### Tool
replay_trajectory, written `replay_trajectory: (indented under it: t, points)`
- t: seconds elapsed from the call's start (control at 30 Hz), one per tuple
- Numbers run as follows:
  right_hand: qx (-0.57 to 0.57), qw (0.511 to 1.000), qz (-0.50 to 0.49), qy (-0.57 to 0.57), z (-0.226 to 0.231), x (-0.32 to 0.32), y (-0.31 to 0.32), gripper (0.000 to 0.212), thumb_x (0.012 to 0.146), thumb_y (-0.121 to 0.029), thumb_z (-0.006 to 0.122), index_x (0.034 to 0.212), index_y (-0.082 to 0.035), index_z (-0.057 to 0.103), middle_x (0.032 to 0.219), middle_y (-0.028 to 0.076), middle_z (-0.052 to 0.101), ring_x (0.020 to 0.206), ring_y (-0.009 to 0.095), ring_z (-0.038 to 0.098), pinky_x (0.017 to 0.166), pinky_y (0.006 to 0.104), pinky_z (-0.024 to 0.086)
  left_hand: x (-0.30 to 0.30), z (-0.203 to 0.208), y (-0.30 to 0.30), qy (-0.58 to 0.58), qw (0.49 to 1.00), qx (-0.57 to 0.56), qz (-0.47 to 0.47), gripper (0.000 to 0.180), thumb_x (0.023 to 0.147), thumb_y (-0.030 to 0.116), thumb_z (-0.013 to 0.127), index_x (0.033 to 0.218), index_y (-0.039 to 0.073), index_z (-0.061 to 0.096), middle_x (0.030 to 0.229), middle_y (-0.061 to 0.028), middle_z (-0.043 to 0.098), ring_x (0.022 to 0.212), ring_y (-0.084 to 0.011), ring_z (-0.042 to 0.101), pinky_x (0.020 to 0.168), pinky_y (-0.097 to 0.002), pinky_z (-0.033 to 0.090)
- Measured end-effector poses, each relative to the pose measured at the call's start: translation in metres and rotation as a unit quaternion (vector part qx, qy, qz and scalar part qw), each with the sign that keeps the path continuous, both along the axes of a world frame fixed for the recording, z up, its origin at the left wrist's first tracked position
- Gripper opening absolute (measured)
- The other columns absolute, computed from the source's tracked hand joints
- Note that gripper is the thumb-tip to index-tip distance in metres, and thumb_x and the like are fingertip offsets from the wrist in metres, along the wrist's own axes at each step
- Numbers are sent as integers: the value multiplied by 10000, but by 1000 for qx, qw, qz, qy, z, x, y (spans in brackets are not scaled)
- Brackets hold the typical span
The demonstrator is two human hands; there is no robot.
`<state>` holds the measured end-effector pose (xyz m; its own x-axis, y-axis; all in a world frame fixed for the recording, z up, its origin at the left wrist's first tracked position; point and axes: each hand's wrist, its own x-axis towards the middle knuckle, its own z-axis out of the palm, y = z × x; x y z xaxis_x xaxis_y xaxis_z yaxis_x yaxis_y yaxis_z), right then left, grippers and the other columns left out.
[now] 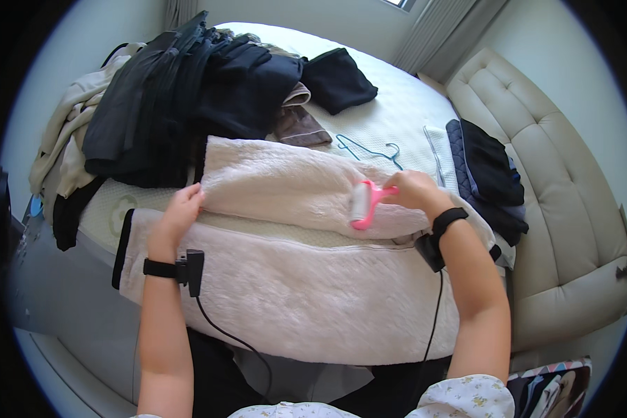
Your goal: The person uses a lint roller by hand to clean a white fleece jacket on a bed, moving the tool across different sections of the garment.
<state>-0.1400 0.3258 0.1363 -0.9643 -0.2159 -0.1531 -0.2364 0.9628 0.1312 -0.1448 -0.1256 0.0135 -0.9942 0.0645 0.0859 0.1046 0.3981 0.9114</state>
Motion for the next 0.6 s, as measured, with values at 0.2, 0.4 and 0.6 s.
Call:
replay_trajectory:
  t: [0.2,0.4,0.6]
  points:
    - [-233,971,45,14,-52,-58,-96,357,890,-401,709,1124,-132,736,996,157,732,884,298,697,789,392,530,19,13,6,22,964,-264,32,418,932,298,522,1163,-32,635,1108,-241,649,1066,-391,602,906,-465,472]
    - [-309,944,107,53,-65,-90,-222,363,912,-437,672,1135,-158,732,971,153,732,873,287,702,786,385,531,26,33,19,-114,887,-447,-28,464,936,348,510,1266,40,616,1282,-166,581,1245,-330,493,1056,-517,345]
    - [-191,972,135,-5,-62,-140,-145,398,882,-498,676,988,-124,761,873,130,726,818,293,694,739,414,525,24,33,12,-145,877,-458,-11,530,943,384,505,1355,53,552,1293,-157,583,1235,-299,551,1030,-533,381]
